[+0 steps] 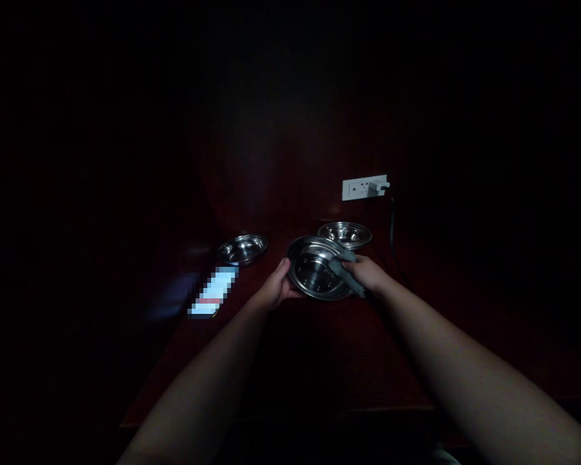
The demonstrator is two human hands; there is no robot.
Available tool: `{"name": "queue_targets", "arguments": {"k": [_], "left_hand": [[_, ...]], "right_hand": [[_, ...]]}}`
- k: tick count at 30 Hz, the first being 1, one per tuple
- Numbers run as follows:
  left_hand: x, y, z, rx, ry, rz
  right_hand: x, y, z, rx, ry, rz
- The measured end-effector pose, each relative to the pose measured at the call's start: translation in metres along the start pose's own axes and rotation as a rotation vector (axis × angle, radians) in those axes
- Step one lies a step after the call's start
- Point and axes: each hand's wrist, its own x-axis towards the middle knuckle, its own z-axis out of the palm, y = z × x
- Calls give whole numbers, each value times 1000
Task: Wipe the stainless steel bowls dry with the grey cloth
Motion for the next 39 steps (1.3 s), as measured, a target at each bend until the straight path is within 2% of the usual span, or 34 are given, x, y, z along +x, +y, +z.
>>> {"name": "queue_targets", "arguments": {"k": [4, 8, 26, 34, 39], "left_hand": [[2, -5, 2, 82, 65, 31], [4, -7, 5, 56, 134, 35], [3, -3, 2, 64, 111, 4], [0, 0, 0, 0, 88, -9], [4, -3, 2, -17, 170, -24]], "right_hand": [[0, 2, 3, -19, 27, 15], [-1, 3, 5, -30, 17, 23], [-3, 1, 3, -2, -20, 31], [-2, 1, 0, -31, -84, 47], [1, 4, 1, -34, -73, -12]]}}
